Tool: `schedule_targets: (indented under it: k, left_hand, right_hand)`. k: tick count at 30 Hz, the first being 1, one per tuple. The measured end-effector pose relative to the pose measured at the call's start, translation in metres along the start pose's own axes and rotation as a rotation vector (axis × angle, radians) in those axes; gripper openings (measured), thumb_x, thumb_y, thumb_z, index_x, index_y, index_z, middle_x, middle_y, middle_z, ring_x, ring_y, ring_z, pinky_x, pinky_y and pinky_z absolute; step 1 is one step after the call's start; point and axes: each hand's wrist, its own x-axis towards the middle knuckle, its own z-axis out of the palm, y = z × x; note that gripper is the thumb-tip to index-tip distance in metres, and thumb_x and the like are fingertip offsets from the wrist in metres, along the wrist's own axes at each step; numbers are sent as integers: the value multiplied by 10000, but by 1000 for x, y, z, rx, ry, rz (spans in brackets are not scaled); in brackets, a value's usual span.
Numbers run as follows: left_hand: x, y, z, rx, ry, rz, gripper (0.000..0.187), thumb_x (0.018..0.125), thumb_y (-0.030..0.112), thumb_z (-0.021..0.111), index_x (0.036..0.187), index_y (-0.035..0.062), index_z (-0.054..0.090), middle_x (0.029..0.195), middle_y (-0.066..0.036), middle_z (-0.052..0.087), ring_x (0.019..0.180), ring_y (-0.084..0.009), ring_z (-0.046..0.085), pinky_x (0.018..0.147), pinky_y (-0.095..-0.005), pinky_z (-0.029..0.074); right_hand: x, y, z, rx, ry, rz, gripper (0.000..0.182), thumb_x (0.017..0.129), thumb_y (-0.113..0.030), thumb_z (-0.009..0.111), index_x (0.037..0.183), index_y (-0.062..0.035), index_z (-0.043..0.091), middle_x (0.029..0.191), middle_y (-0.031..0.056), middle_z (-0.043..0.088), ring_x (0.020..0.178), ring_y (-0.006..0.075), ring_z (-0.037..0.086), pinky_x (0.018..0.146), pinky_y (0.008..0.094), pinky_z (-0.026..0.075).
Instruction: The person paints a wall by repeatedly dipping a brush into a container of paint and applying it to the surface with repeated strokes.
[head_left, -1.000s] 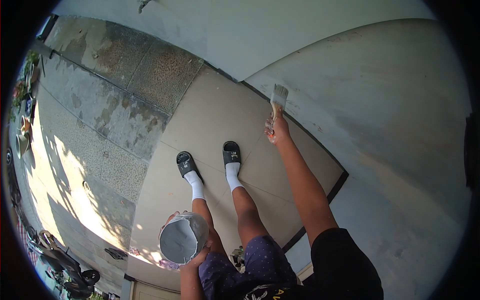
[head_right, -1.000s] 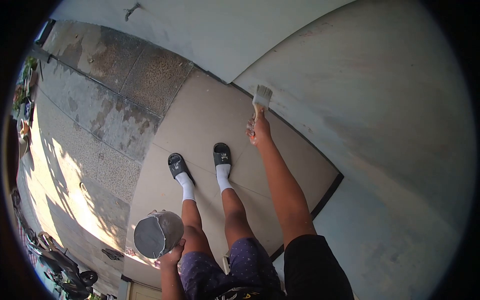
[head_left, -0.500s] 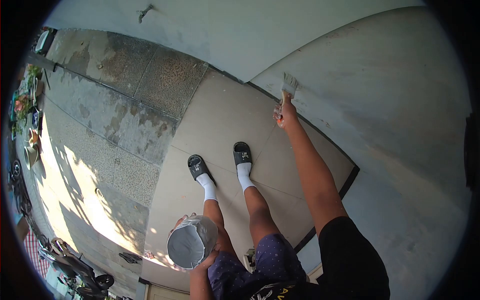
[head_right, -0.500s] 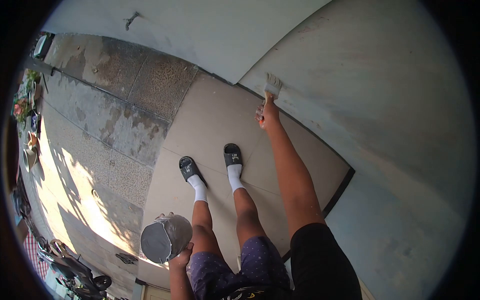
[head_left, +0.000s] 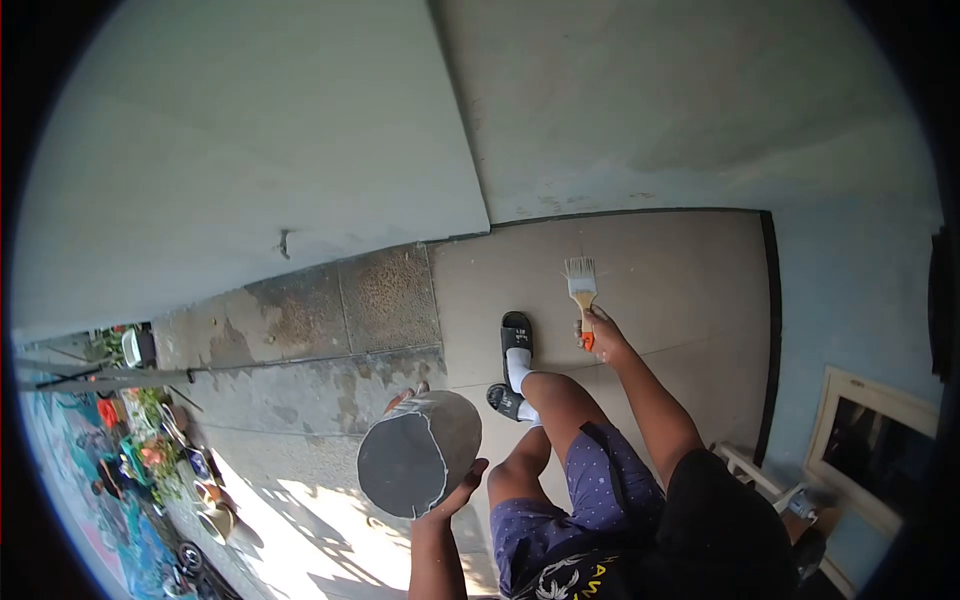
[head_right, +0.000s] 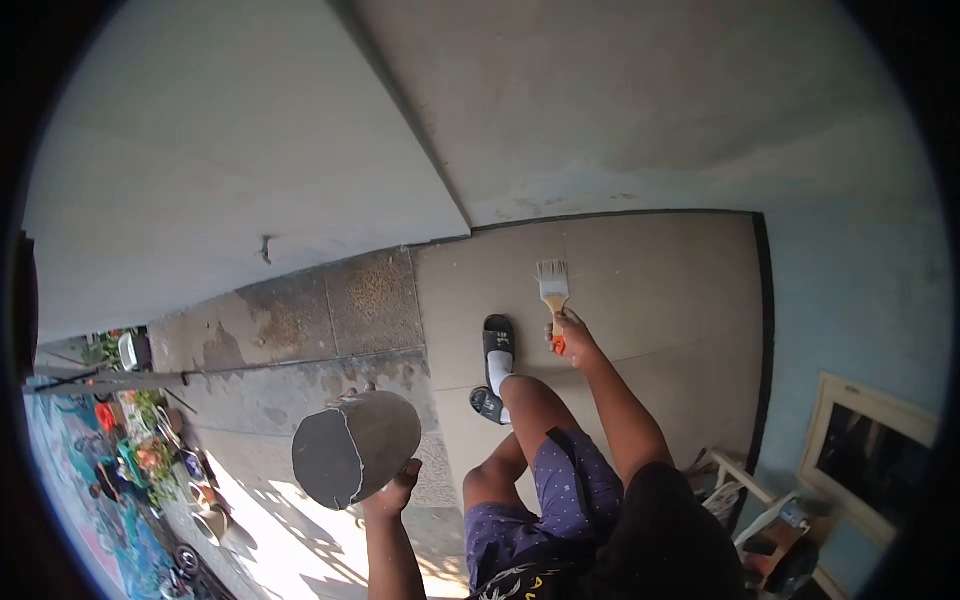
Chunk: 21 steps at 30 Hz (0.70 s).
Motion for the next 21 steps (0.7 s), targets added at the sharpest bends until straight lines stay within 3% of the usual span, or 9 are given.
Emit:
schedule_targets:
  k: [2, 6, 7, 10, 12, 15, 18, 21]
  left_hand:
    - [34, 11, -11, 41, -50, 139, 961, 758, 461, 792, 1449, 2, 308, 1481, -173, 379, 1313, -306, 413, 1064, -407, 357]
    - [113, 49, -9, 116, -170, 405, 1032, 743, 542, 788, 1458, 3, 275, 1478, -178, 377, 1319, -318, 410, 1079, -428, 342]
    - [131, 77, 2, 7, -235, 308, 1195, 676, 679, 755, 1465, -14, 182, 1466, -223, 362, 1343, -335, 384, 1111, -454, 301]
    - [153, 88, 31, -186, -317, 246, 1247, 671, 710, 739, 1478, -2, 110, 1466, -226, 354, 1348, -352, 378, 1107, -477, 303]
    - [159, 86, 38, -140, -415, 212, 1233, 679, 712, 731, 1477, 3, 113, 1472, -220, 347, 1354, -352, 366, 1103, -478, 311]
    - [182, 72, 35, -45, -550, 214, 1220, 682, 706, 733, 1474, 0, 131, 1482, -213, 336, 1356, -349, 359, 1104, -475, 311]
    - [192, 56, 20, 124, -620, 335, 1196, 695, 676, 747, 1475, -1, 145, 1483, -219, 330, 1355, -348, 360, 1104, -471, 313]
    - [191, 33, -6, 220, -625, 95, 1146, 736, 635, 740, 1490, 18, 137, 1485, -238, 322, 1355, -353, 362, 1103, -465, 305]
  right_hand:
    - [-10, 15, 3, -11, -47, 51, 357, 1000, -287, 500, 1317, -126, 459, 746, 17, 536, 516, 132, 475, 459, 290, 423]
    - [11, 9, 24, -92, 72, -3, 346, 989, -310, 523, 1272, -113, 554, 710, 26, 562, 562, 127, 528, 504, 316, 452]
    - [23, 2, 34, -246, 166, -152, 320, 981, -323, 531, 1192, -94, 607, 728, 61, 608, 599, 164, 574, 538, 336, 471]
    - [60, -28, 56, -579, 424, -594, 341, 956, -353, 546, 1030, -51, 687, 870, 176, 693, 756, 313, 674, 679, 391, 514]
    - [69, -58, 72, -526, 397, -577, 352, 951, -363, 543, 1027, -50, 684, 934, 196, 685, 843, 392, 655, 747, 423, 510]
    - [118, -77, 89, -595, 448, -555, 353, 955, -367, 538, 1033, -55, 685, 917, 197, 686, 861, 370, 660, 765, 428, 507]
    - [118, -77, 101, -495, 527, -487, 356, 956, -374, 537, 1050, -64, 685, 922, 190, 688, 873, 357, 660, 777, 421, 508]
    - [110, -63, 84, -458, 443, -427, 356, 962, -385, 530, 1076, -85, 682, 933, 171, 694, 870, 337, 667, 783, 414, 513]
